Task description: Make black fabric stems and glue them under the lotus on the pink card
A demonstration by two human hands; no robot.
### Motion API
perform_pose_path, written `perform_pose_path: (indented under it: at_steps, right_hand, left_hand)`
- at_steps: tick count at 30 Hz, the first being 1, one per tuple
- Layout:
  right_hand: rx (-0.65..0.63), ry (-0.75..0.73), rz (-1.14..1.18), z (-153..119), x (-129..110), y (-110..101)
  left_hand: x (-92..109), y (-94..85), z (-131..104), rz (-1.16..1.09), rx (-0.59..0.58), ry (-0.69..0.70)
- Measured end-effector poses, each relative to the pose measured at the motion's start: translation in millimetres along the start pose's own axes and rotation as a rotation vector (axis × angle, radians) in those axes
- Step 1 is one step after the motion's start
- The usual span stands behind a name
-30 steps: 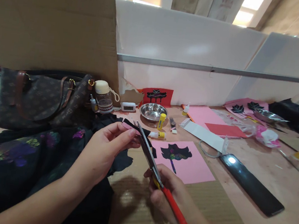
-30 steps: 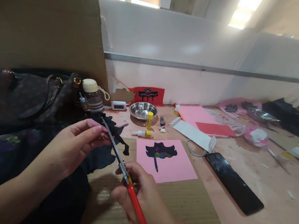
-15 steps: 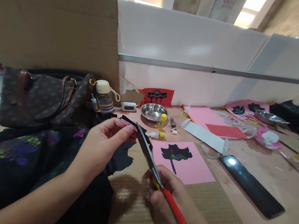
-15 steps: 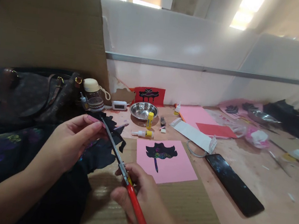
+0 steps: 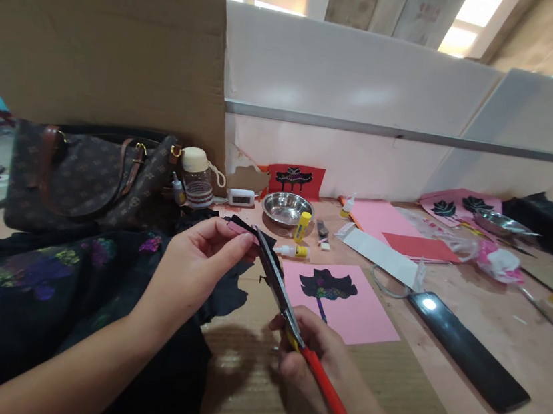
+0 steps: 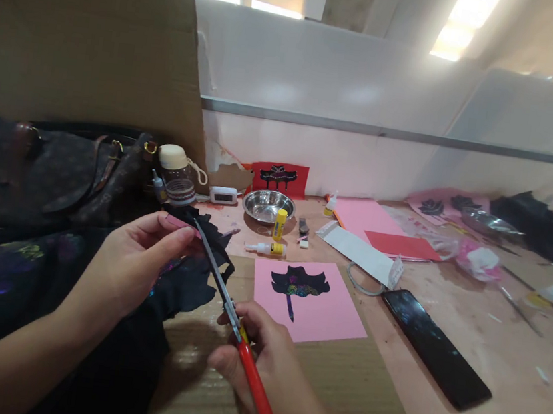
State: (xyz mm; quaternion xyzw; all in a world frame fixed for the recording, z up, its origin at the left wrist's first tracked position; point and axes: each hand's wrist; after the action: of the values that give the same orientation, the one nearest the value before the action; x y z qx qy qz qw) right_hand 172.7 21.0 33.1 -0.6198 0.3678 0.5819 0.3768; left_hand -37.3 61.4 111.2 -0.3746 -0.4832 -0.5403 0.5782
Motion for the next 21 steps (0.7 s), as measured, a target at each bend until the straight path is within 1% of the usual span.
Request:
perform_pose_path:
  at_steps: [5,10,12,16,21]
  right_hand:
    - [-0.006,0.011,0.029,1.0,-3.5,-0.4]
    - [0.023,-0.024,-0.020,2.0,-6.7,-0.9]
    - [0.013,-0.014,-0.025,1.9,-6.7,-0.9]
    - [-0.037,0.016,0.039,0.7,-2.6,0.2]
    - [-0.016,0.029,0.062,0.0,5.4,0.3]
  left_hand:
    - [2.6,2.2,-0.7,0.021,0.015,-0.004]
    - [3.7,2.0,0.4,0.039,0.037,0.006]
    - [4.0,2.0,0.6,0.042,0.036,0.015]
    - [4.2,2.1,0.2,0.017,0.027,0.033]
    - [4.7,1.3,-0.9,0.041,0.027,0.047]
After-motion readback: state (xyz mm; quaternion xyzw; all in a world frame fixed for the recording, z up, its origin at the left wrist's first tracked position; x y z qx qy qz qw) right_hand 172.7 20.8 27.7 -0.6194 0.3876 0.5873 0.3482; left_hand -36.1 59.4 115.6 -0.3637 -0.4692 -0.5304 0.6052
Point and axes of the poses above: each hand's wrist, its own z-axis towards the middle knuckle, its own y-axis out of the palm, x = y × z, and after that the axes turned 1 degree about y, right-handed
